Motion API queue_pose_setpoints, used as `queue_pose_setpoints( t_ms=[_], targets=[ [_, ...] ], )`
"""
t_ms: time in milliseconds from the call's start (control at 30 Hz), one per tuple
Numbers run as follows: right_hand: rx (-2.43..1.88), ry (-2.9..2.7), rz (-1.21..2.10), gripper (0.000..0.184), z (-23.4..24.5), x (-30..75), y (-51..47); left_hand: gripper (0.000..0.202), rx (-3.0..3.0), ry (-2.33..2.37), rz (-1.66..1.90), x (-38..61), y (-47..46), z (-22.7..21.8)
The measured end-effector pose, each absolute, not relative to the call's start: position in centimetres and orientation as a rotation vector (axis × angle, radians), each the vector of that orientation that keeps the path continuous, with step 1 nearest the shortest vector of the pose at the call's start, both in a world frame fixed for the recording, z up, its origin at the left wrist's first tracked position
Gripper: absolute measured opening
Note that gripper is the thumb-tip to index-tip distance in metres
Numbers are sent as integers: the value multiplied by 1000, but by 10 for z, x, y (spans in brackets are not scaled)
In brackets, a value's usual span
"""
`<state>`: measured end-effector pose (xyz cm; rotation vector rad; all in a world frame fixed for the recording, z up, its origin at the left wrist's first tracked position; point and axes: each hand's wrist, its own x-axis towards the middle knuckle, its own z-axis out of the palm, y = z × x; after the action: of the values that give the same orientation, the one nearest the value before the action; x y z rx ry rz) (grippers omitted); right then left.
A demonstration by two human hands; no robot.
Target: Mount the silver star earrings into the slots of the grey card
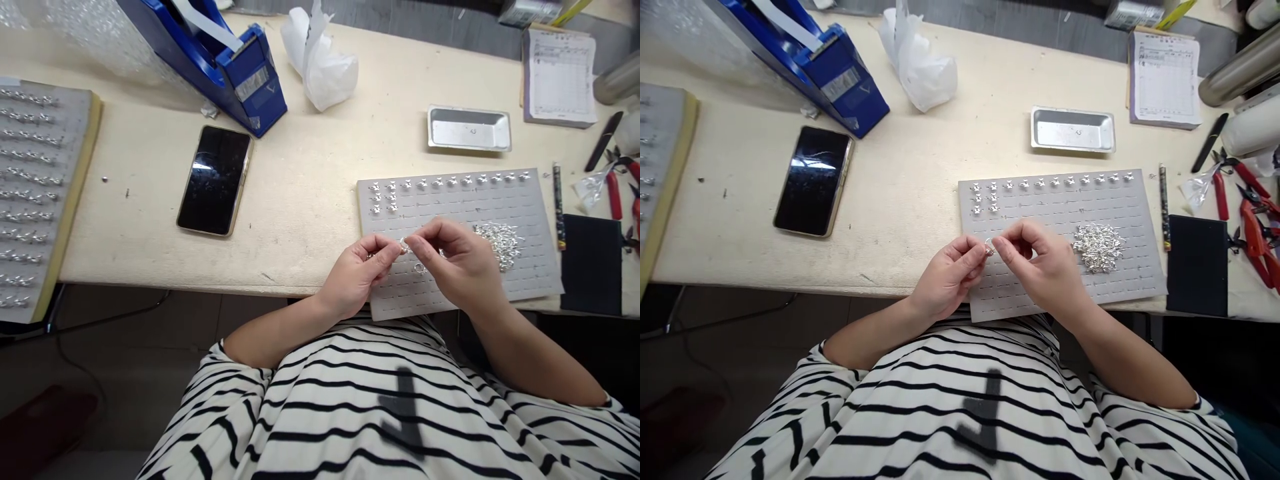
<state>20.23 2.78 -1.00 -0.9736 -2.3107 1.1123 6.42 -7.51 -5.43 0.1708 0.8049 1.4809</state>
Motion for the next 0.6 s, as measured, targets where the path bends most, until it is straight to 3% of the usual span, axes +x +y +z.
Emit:
queue_pose_setpoints(
  t_ms=[100, 300, 600],
  targets=[
    [-860, -2340, 950, 4, -12, 206, 25, 38, 185, 846, 1497, 65, -74, -54],
    [-502, -2423, 661, 31, -14, 209, 18, 40, 238, 904, 1518, 68, -74, -56],
    [-532, -2528, 808, 20, -10, 210, 18, 39, 525, 1127, 1443, 61, -80, -60]
  ],
)
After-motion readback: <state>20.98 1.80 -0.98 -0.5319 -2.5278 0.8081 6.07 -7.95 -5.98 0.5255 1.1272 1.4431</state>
